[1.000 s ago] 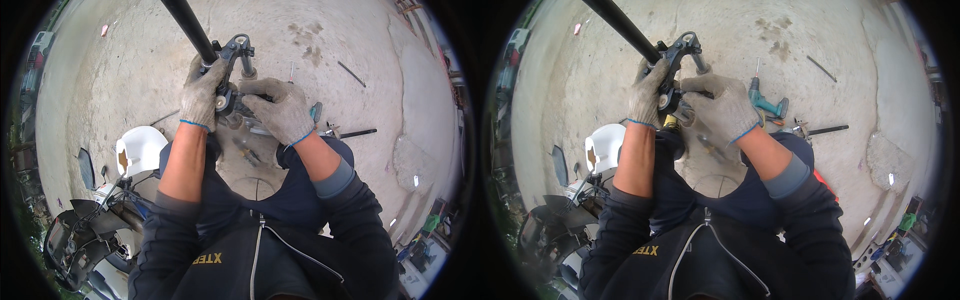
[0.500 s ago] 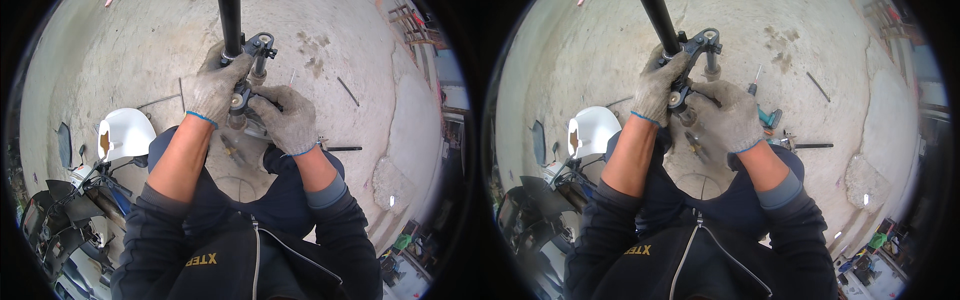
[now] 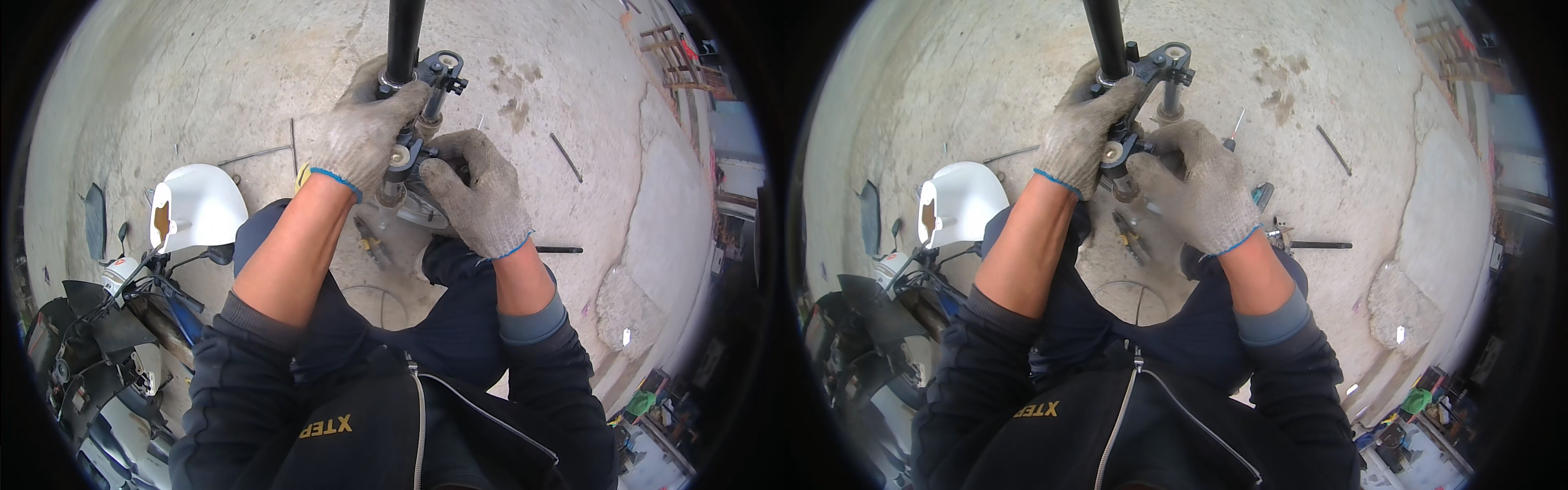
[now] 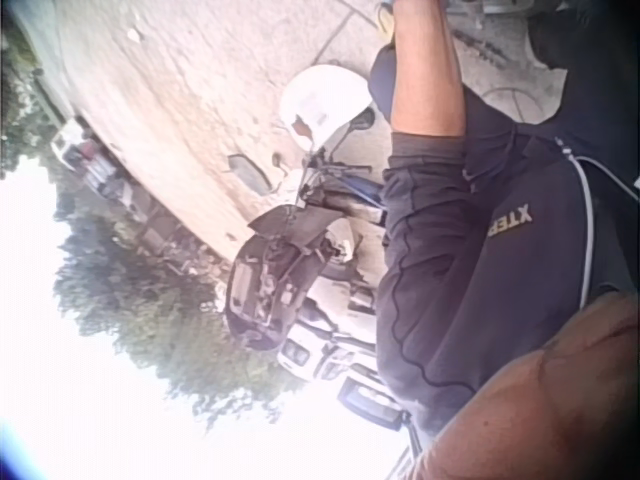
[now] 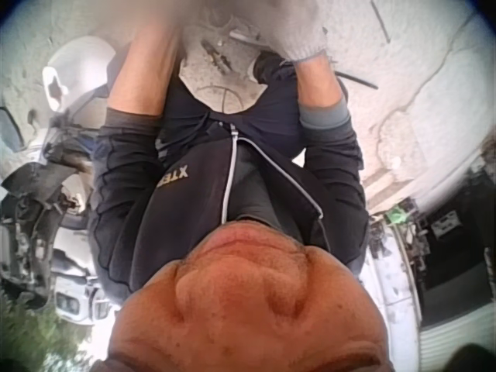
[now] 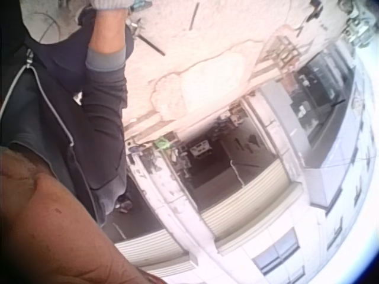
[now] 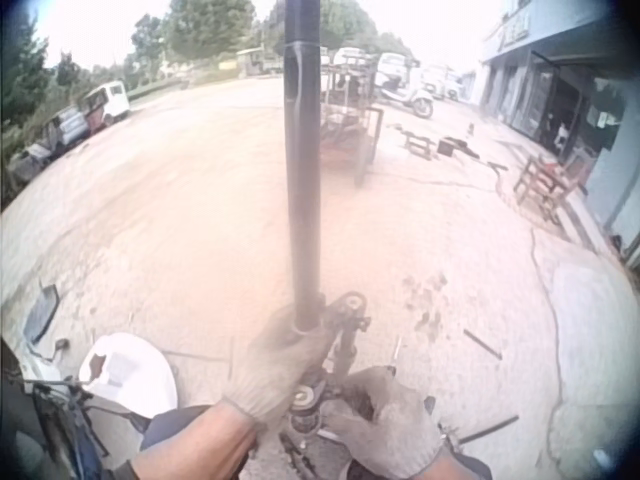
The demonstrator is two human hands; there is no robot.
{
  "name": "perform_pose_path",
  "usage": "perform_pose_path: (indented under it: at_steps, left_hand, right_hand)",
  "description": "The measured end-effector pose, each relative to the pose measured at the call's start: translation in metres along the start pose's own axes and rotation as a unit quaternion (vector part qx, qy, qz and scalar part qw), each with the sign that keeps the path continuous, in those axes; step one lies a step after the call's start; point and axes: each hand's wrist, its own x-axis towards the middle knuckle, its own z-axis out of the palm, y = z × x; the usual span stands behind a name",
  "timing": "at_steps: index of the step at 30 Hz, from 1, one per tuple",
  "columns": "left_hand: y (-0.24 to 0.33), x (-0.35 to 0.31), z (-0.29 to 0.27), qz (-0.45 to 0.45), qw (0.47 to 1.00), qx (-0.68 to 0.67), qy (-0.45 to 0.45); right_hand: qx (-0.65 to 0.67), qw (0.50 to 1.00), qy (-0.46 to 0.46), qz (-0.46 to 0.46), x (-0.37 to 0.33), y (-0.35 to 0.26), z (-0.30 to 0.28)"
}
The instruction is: The person assembles a scooter front wheel assembly. They use an impact wrench to tighten bolts on the fork, then use a hammer to seat the axle. Finally, they attach a white front fender to the wheel assembly.
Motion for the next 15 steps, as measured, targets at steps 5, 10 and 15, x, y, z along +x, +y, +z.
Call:
perform_pose_path:
  at_steps: [5,10,15]
  left_hand:
    - [0.001,0.000,0.004,-0.013,1.000,-0.010,0.006]
    - [0.004,0.003,0.004,-0.007,1.000,0.007,0.009]
    - [0.004,0.002,0.002,-0.013,1.000,-0.011,-0.001]
  right_hand:
    - [-0.087,0.990,-0.032,-0.109,0.006,0.011,-0.001]
    - [0.101,0.979,-0.117,0.131,0.015,0.011,-0.003]
    - [-0.002,1.000,-0.012,-0.011,0.005,0.010,0.002]
